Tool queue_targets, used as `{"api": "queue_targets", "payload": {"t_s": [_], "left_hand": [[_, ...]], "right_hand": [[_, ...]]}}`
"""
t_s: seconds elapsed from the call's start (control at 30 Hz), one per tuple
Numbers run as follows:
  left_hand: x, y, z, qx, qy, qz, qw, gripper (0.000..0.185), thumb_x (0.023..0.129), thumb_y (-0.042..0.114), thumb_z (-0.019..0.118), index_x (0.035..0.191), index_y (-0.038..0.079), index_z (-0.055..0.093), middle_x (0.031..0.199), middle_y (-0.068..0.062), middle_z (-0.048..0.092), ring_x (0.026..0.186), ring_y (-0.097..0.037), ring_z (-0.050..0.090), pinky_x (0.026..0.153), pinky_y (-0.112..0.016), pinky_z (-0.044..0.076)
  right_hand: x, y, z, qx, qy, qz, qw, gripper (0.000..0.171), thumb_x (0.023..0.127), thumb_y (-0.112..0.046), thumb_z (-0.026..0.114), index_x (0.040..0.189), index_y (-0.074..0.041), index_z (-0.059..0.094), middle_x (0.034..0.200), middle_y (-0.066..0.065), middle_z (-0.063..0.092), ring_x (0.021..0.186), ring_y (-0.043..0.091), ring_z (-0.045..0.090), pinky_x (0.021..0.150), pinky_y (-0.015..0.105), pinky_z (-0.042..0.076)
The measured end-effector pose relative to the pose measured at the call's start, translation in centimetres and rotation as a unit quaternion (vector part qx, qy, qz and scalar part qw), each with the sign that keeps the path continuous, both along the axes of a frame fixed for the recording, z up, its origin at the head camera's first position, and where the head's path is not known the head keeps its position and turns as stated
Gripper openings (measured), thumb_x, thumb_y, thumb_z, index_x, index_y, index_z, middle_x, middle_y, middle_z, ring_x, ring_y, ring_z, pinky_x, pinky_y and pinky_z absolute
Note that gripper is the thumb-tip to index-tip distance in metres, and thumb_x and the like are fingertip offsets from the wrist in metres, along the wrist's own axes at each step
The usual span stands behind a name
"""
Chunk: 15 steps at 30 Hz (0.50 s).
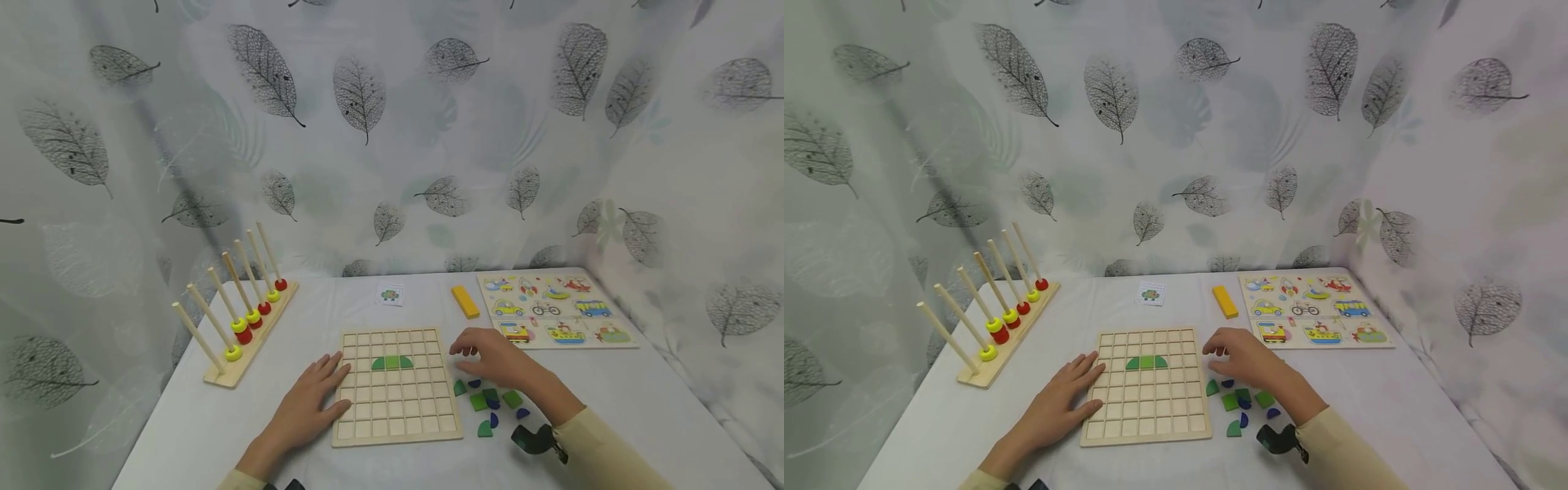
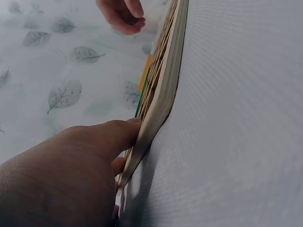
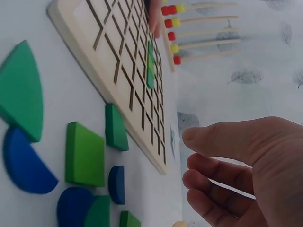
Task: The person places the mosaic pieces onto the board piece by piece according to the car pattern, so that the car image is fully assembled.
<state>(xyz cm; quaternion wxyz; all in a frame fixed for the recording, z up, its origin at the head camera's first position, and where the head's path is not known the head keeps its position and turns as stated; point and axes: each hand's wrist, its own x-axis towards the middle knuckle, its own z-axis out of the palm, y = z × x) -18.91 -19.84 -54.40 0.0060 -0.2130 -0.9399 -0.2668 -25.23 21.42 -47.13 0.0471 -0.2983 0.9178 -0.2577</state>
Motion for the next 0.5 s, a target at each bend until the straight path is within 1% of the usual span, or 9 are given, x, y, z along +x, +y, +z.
{"api": "queue_targets", "payload": {"t_s": [0.17,0.3,0.4,0.5], "left_hand": [[0.3,-0.1,-0.4,-0.001,-0.007,0.005,1.0,0.069,0.104,0.049,0.071,0.162,0.015,0.054,0.175,-0.004,0.035,0.163,-0.033,0.026,0.132,-0.054,0.02],[0.3,-0.3,-0.5,-0.001,0.003,0.004,1.0,0.07,0.104,0.051,0.07,0.162,0.016,0.054,0.175,-0.003,0.034,0.163,-0.032,0.025,0.131,-0.055,0.021],[0.1,-0.4,-0.6,0.003,0.01,0.003,0.9999,0.069,0.104,0.051,0.069,0.162,0.016,0.054,0.175,-0.002,0.034,0.163,-0.031,0.025,0.132,-0.054,0.021],[0.1,-0.5,-0.7,0.004,0.006,0.003,1.0,0.069,0.104,0.051,0.069,0.162,0.017,0.054,0.175,-0.002,0.034,0.163,-0.032,0.025,0.131,-0.055,0.021]], "right_hand": [[0.9,0.4,-0.6,0.001,-0.024,0.005,1.0,0.02,0.096,-0.014,0.083,0.116,-0.016,0.081,0.109,-0.012,0.07,0.095,0.01,0.064,0.078,0.03,0.059],[1.6,0.2,-0.9,0.009,-0.042,0.013,0.999,0.024,0.094,-0.012,0.084,0.118,-0.014,0.081,0.113,-0.007,0.07,0.095,0.012,0.065,0.077,0.03,0.058],[1.8,0.0,-1.1,0.021,-0.047,0.022,0.998,0.025,0.091,-0.011,0.086,0.115,-0.016,0.082,0.11,-0.009,0.07,0.093,0.011,0.063,0.077,0.031,0.057],[2.0,-0.2,-1.6,0.026,-0.063,0.031,0.997,0.024,0.088,-0.01,0.088,0.109,-0.019,0.082,0.105,-0.013,0.069,0.091,0.009,0.062,0.079,0.032,0.057]]}}
